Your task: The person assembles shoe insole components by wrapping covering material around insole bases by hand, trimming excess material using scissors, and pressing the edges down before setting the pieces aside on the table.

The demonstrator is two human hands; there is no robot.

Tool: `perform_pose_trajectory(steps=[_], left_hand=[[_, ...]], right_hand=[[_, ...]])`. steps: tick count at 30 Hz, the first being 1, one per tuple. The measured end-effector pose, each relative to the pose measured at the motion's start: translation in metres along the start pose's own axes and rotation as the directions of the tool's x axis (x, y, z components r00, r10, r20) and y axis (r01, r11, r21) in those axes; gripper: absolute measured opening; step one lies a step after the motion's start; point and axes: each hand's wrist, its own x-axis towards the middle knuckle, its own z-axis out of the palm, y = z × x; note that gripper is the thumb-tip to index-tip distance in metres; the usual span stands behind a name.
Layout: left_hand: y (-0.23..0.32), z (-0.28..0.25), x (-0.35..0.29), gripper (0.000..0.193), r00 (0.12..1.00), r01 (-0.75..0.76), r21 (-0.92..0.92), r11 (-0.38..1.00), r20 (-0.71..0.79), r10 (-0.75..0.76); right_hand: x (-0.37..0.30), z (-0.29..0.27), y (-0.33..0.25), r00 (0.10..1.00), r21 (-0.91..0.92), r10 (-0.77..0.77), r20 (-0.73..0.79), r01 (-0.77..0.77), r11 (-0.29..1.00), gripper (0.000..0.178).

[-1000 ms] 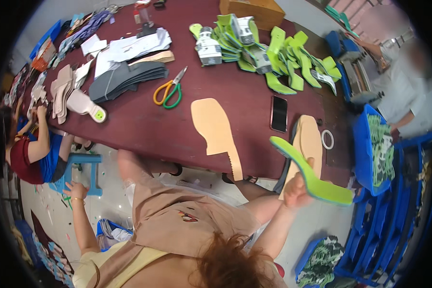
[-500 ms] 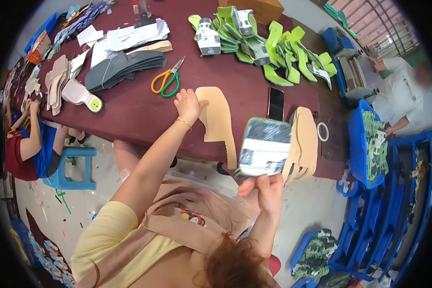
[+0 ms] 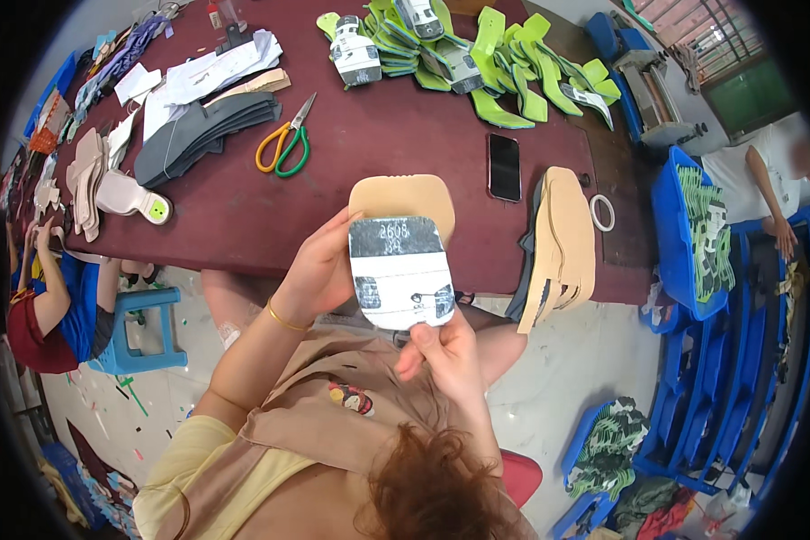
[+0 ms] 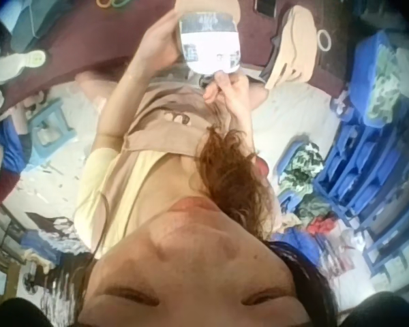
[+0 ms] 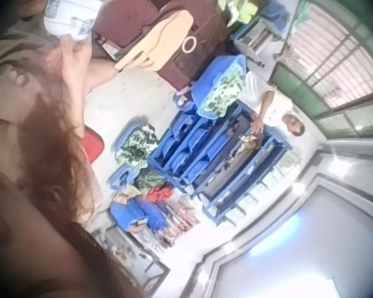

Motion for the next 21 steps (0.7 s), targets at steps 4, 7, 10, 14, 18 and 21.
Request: perform_pose_trajectory(steps=[4,7,10,14,18,21], left_hand=[[-0.006,0.003,-0.009,0.037,0.998,-0.007,-0.028,1.000,0.067,0.009],[-0.007,0.004,-0.012,0.038,0.992,-0.009,-0.033,0.999,0.127,0.013],[-0.010,0.004,-0.012,0.038,0.993,-0.050,-0.002,0.999,0.108,0.050],[-0.011,0.005,-0.014,0.039,0.991,-0.054,0.002,0.999,0.124,0.053],[-0.011,0.008,-0.016,0.041,0.993,-0.057,0.013,0.998,0.102,0.056],[-0.010,0.007,-0.017,0.042,0.992,-0.062,0.020,0.998,0.112,0.060]], right_hand=[[0.004,0.000,-0.001,0.999,-0.007,-0.022,-0.047,0.022,1.000,0.044],[0.004,0.000,-0.002,0.998,-0.015,-0.024,-0.056,0.023,1.000,0.044],[0.004,0.001,-0.002,0.997,-0.013,-0.031,-0.069,0.030,0.999,0.044],[0.004,0.004,-0.003,0.997,0.005,-0.047,-0.067,0.047,0.999,0.044],[0.005,0.005,-0.003,0.996,-0.005,-0.050,-0.072,0.050,0.999,0.044],[0.006,0.008,-0.004,0.997,-0.015,-0.034,-0.063,0.034,0.999,0.043]])
